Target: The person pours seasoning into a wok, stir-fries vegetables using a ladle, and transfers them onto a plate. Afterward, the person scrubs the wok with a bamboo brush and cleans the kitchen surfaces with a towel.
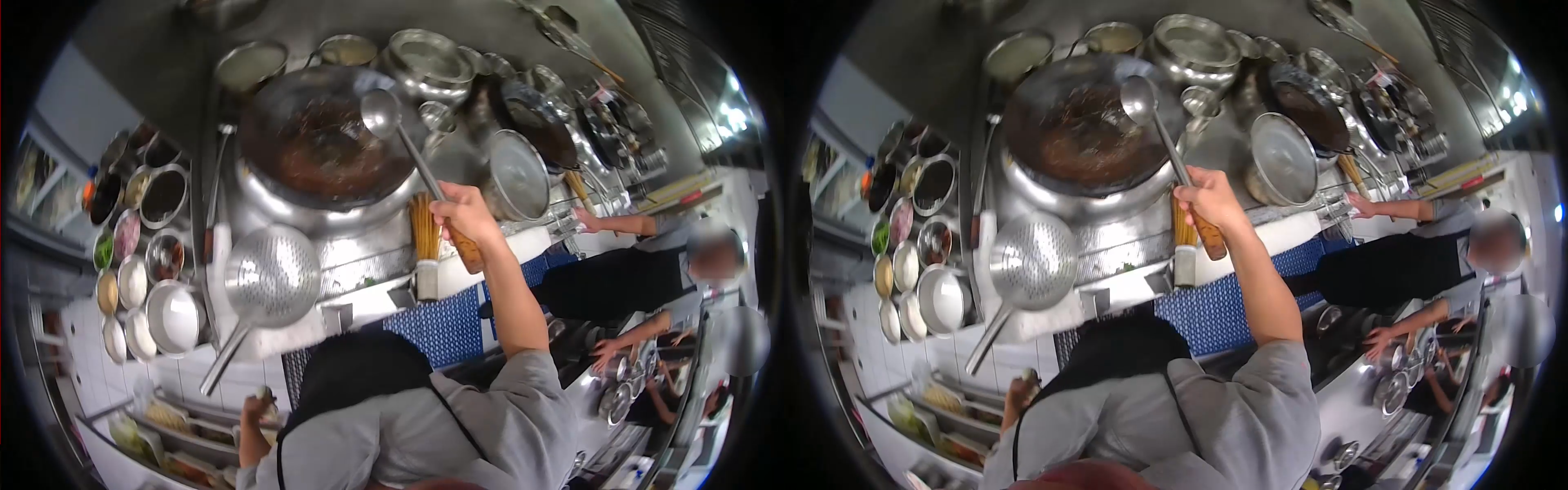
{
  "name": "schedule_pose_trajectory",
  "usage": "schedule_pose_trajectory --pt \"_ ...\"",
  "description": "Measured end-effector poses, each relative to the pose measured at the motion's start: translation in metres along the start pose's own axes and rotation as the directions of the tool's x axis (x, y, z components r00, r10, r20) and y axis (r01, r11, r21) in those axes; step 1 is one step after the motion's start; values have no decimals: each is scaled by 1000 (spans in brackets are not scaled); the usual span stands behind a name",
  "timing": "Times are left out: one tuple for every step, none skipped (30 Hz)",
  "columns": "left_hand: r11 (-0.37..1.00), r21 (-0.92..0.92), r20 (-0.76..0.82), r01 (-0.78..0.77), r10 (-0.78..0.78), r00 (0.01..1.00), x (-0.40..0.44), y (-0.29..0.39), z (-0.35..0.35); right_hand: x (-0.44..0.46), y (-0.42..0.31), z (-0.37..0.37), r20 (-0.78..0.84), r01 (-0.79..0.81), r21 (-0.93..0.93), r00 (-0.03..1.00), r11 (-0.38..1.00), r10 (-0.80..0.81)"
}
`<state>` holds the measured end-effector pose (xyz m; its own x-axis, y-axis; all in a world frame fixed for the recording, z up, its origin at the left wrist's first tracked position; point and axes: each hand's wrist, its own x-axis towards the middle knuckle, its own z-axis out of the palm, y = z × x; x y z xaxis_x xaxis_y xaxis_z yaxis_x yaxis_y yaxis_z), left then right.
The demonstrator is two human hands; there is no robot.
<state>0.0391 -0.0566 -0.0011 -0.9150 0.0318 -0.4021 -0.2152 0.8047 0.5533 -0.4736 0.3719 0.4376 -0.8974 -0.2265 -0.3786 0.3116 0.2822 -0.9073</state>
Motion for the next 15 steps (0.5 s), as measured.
schedule_pose_trajectory --pt "987 159 -6 -11 12 1000 7 -1 6 15 6 -10 -31 88 -46 996 995 -89" --pt "949 315 -12 -20 25 1000 12 -8 16 33 6 -21 -56 178 -96 981 979 -184" --pt "969 -106 -17 223 -226 974 10 8 9 48 -2 -31 -89 205 -179 971 962 -223" --pt "944 23 -204 330 -319 926 7 18 19 63 -11 -40 -117 222 -260 959 940 -259" --pt "756 -525 -75 391 -498 864 9 36 10 82 -20 -48 -142 235 -336 945 912 -295" --pt "688 -423 -10 590 -655 756 14 100 -34 102 -24 -58 -173 251 -402 924 881 -342" --pt "851 -101 -181 515 -525 831 12 73 -1 129 -31 -68 -199 269 -467 896 842 -397" --pt "681 -383 -128 624 -708 695 7 96 -10 156 -37 -78 -221 277 -529 868 802 -446" --pt "521 -731 -100 440 -721 686 5 161 -45 187 -39 -89 -262 239 -566 855 789 -447" --pt "492 -755 -87 434 -731 677 3 170 -46 218 -38 -99 -303 196 -599 842 776 -446" --pt "506 -722 -80 472 -739 669 -5 171 -44 236 -42 -104 -342 150 -626 829 765 -443" --pt "511 -693 -68 509 -749 660 -13 173 -42 255 -47 -110 -367 127 -636 818 761 -443" --pt "515 -658 -59 550 -762 644 -23 174 -42 267 -48 -112 -389 99 -644 811 758 -437" --pt "520 -623 -55 584 -774 631 -31 174 -43 279 -50 -115 -411 71 -652 804 755 -431" --pt "520 -603 -55 604 -783 620 -40 171 -42 324 -30 -124 -476 73 -713 679 697 -558"
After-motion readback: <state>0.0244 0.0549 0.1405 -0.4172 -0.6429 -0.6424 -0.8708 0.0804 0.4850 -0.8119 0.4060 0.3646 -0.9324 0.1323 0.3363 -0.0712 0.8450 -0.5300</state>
